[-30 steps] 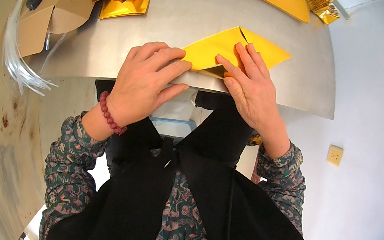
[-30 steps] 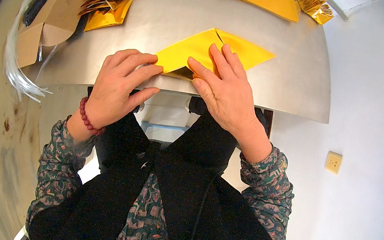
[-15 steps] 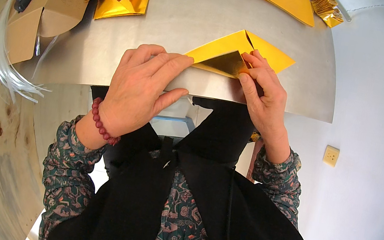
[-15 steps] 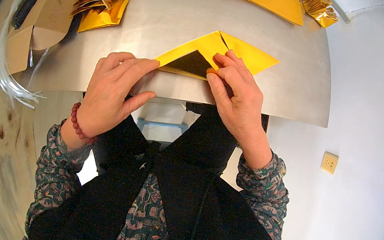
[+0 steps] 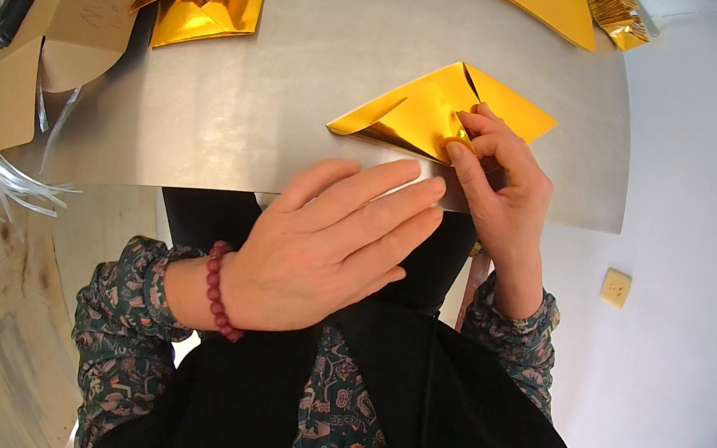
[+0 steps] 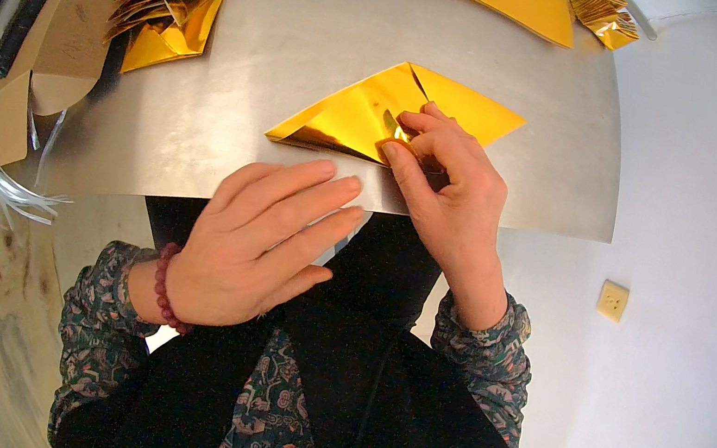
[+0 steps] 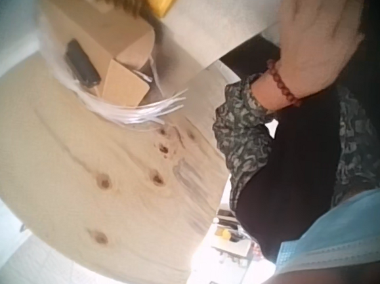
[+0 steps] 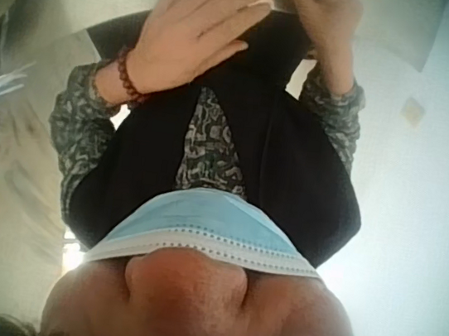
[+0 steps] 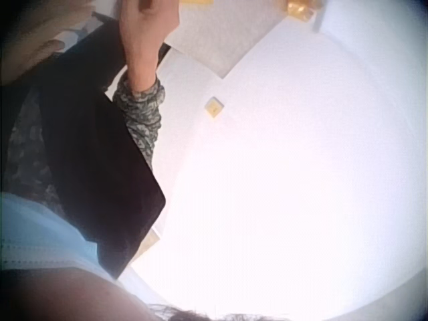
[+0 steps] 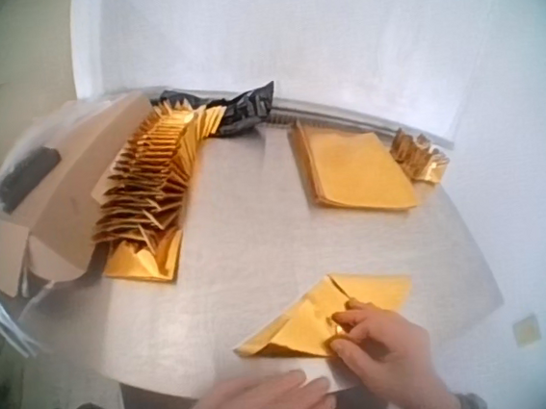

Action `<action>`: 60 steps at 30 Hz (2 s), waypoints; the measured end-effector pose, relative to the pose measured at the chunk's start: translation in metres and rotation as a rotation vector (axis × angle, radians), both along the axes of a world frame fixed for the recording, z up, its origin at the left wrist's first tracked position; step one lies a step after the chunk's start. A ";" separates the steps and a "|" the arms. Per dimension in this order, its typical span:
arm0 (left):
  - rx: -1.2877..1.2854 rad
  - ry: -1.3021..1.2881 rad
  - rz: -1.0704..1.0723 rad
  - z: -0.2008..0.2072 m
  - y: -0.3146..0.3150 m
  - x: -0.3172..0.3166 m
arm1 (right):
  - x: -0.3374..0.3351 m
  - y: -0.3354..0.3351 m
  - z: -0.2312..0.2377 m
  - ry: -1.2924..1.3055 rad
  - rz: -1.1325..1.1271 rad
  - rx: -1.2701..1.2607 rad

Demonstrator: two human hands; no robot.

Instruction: The person folds a yellow sheet of paper on a metal table, making multiple creases and shaping it into a small pouch. The person presses the folds and adjusts the edges to form a finished origami-style packet.

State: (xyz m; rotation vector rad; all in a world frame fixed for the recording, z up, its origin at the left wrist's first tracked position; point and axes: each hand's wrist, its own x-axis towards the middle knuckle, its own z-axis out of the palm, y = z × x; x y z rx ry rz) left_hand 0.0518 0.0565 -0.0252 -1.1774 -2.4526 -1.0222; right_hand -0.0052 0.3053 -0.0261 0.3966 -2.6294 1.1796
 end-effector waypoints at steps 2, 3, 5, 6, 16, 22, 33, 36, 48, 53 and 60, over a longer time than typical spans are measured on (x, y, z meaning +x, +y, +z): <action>-0.061 -0.030 0.051 -0.005 0.005 -0.006 | -0.001 -0.001 0.000 0.004 -0.009 -0.003; -0.099 -0.055 0.077 -0.007 0.007 -0.009 | -0.002 0.000 0.000 0.006 -0.018 -0.002; -0.142 -0.050 0.124 -0.009 0.007 -0.012 | -0.001 -0.001 0.000 0.004 -0.043 -0.002; -0.169 -0.056 0.149 -0.010 0.007 -0.012 | -0.001 -0.001 -0.001 0.018 -0.047 0.000; -0.192 -0.130 0.152 -0.014 0.007 -0.012 | -0.001 -0.005 -0.006 0.045 -0.087 -0.006; -0.204 -0.145 0.148 -0.012 0.006 -0.008 | -0.001 -0.005 -0.009 0.096 -0.079 0.015; -0.190 -0.216 0.137 -0.009 -0.004 -0.004 | -0.001 -0.003 -0.011 0.063 -0.093 -0.031; -0.234 -0.202 0.143 -0.008 -0.003 -0.001 | -0.002 0.001 -0.011 0.095 -0.094 -0.050; -0.255 -0.221 0.108 -0.004 -0.008 -0.004 | -0.001 -0.001 -0.007 0.090 -0.121 -0.033; -0.275 -0.217 0.110 -0.004 -0.009 -0.002 | -0.001 -0.002 -0.006 0.129 -0.100 -0.005; -0.283 -0.212 0.127 -0.007 -0.013 -0.002 | -0.003 -0.006 -0.007 0.129 -0.093 0.056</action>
